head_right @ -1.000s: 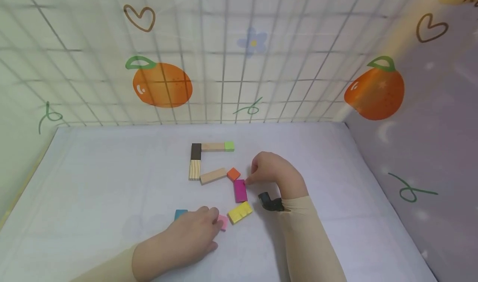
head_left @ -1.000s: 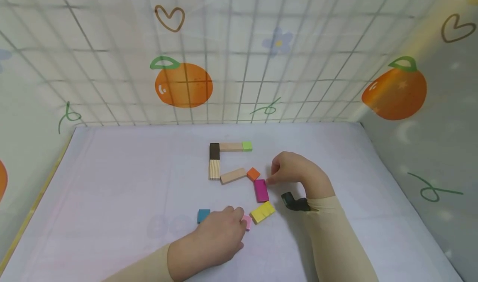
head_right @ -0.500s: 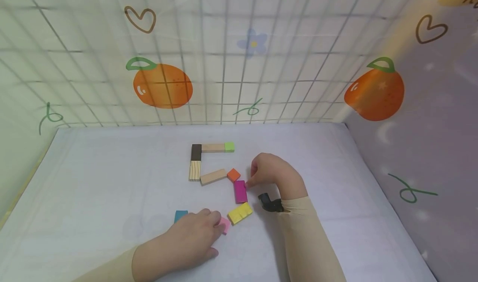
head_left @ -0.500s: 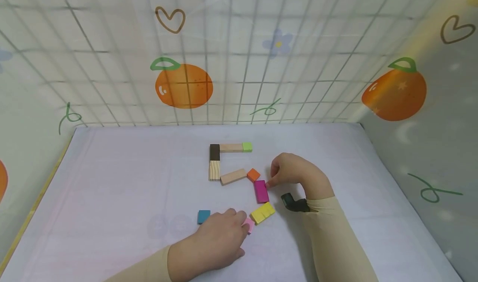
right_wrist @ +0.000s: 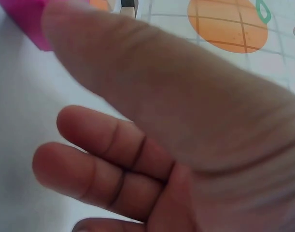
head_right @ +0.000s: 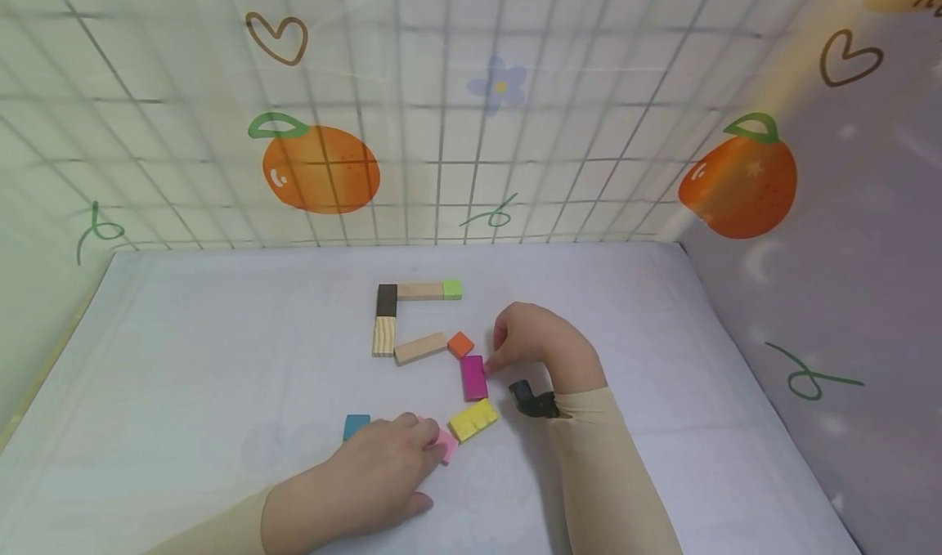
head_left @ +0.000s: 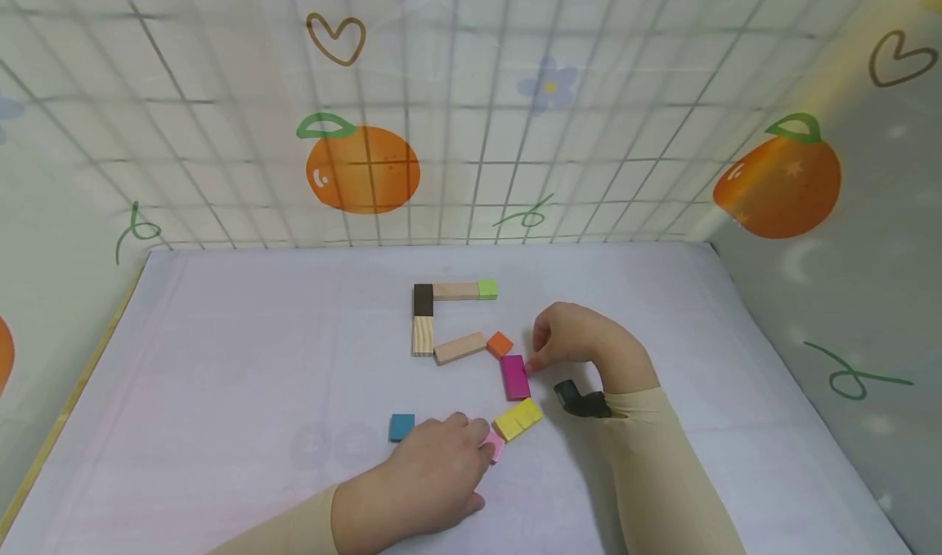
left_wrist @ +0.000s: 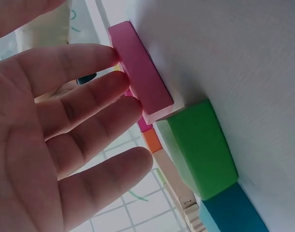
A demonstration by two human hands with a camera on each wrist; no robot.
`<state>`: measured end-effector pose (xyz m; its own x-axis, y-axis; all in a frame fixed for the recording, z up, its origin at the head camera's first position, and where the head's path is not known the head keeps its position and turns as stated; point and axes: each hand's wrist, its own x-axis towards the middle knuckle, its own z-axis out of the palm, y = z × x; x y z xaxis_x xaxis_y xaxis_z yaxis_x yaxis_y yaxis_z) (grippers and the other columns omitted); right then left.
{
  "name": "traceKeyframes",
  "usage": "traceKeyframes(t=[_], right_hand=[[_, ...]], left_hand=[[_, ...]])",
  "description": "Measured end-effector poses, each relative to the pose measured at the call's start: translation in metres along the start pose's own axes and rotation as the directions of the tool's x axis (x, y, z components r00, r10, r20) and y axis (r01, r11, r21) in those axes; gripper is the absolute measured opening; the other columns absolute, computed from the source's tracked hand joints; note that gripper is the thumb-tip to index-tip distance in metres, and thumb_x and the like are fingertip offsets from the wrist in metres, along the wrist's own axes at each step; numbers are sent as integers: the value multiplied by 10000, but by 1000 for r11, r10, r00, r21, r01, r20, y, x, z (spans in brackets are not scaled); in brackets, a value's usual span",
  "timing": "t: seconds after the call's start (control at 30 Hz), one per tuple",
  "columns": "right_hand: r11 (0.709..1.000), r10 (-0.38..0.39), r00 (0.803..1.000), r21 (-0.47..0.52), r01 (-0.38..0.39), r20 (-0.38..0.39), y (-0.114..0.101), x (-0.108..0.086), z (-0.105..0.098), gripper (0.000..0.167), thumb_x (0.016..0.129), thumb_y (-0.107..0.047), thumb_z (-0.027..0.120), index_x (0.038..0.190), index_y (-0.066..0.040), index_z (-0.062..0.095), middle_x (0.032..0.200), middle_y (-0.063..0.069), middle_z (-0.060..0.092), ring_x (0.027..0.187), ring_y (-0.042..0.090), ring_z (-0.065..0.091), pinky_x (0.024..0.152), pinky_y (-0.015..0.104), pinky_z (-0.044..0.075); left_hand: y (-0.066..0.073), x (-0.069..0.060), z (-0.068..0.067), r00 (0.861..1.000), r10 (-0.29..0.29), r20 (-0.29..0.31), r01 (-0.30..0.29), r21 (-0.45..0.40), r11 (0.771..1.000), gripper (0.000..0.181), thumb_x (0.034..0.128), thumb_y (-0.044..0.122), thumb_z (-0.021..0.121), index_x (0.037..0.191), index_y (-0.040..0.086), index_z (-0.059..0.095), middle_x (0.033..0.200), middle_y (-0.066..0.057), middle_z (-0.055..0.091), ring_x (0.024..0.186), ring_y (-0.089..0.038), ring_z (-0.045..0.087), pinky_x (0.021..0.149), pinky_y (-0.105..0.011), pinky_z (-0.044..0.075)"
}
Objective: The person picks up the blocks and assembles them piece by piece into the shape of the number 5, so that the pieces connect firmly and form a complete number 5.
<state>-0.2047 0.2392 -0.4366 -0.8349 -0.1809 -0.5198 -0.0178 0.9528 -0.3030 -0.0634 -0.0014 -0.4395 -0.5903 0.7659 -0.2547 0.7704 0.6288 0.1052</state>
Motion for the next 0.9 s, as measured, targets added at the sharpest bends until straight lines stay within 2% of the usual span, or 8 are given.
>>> traceKeyframes(t=[0.2, 0.27, 0.37, 0.47, 0.57, 0.67, 0.77, 0.9], right_hand=[[1000, 2, 1000, 6, -2, 3, 0, 0, 0, 274, 750, -357, 882, 832, -166, 704, 829, 14, 661, 818, 208, 586, 686, 341, 492], [1000, 3, 1000, 6, -3, 2, 0, -1, -1, 281, 749, -366, 883, 830, -165, 704, 828, 15, 661, 818, 209, 586, 684, 340, 490], [1000, 6, 1000, 6, -6, 4, 0, -1, -1, 286, 750, -374, 881, 829, -166, 701, 826, 16, 660, 819, 212, 587, 679, 339, 490], [1000, 12, 1000, 10, -12, 5, 0, -2, -2, 282, 755, -371, 877, 829, -166, 698, 825, 19, 661, 819, 215, 591, 676, 339, 491], [1000, 15, 1000, 10, -15, 7, -1, -1, -2, 277, 759, -365, 874, 828, -165, 695, 825, 19, 659, 824, 213, 590, 679, 336, 491], [1000, 18, 1000, 7, -18, 12, 0, -1, -1, 278, 759, -367, 871, 825, -164, 694, 826, 20, 656, 829, 211, 586, 684, 335, 488], [1000, 25, 1000, 3, -25, 12, 0, 0, 0, 279, 757, -372, 871, 821, -167, 694, 826, 18, 655, 831, 209, 584, 687, 335, 487], [1000, 19, 1000, 2, -19, 4, 1, 0, 0, 280, 756, -376, 870, 807, -167, 691, 810, 17, 653, 820, 206, 584, 679, 334, 483]], left_hand=[[0, 1, 0, 1000, -7, 1, 7, 2, 1000, 525, 831, 558, 769, 1252, 251, 701, 1084, 70, 607, 864, -80, 512, 659, -233, 486], [0, -1, -5, 1000, -20, -14, 20, 10, 1000, 539, 822, 566, 773, 1247, 244, 693, 1065, 66, 602, 872, -86, 525, 662, -245, 485], [-7, -8, -16, 996, -71, -57, 72, 21, 997, 486, 826, 558, 770, 1164, 213, 713, 973, 53, 584, 827, -102, 526, 614, -256, 463], [-21, -15, -25, 979, -165, -117, 169, 21, 985, 392, 834, 518, 775, 1009, 168, 741, 827, 34, 565, 707, -110, 515, 530, -260, 439], [-40, -18, -22, 951, -271, -148, 273, -2, 962, 351, 812, 480, 803, 782, 142, 710, 664, 36, 526, 576, -102, 476, 463, -273, 418], [-55, -17, -15, 928, -358, -101, 357, -26, 934, 420, 759, 490, 830, 604, 178, 597, 569, 61, 487, 525, -87, 441, 455, -296, 416], [-63, -14, -9, 919, -392, -51, 389, -58, 919, 492, 724, 529, 840, 545, 194, 527, 541, 76, 464, 526, -86, 408, 459, -299, 409], [-68, -8, -4, 913, -405, -53, 399, -102, 911, 531, 754, 570, 810, 532, 190, 513, 538, 71, 434, 524, -98, 391, 451, -290, 372]])
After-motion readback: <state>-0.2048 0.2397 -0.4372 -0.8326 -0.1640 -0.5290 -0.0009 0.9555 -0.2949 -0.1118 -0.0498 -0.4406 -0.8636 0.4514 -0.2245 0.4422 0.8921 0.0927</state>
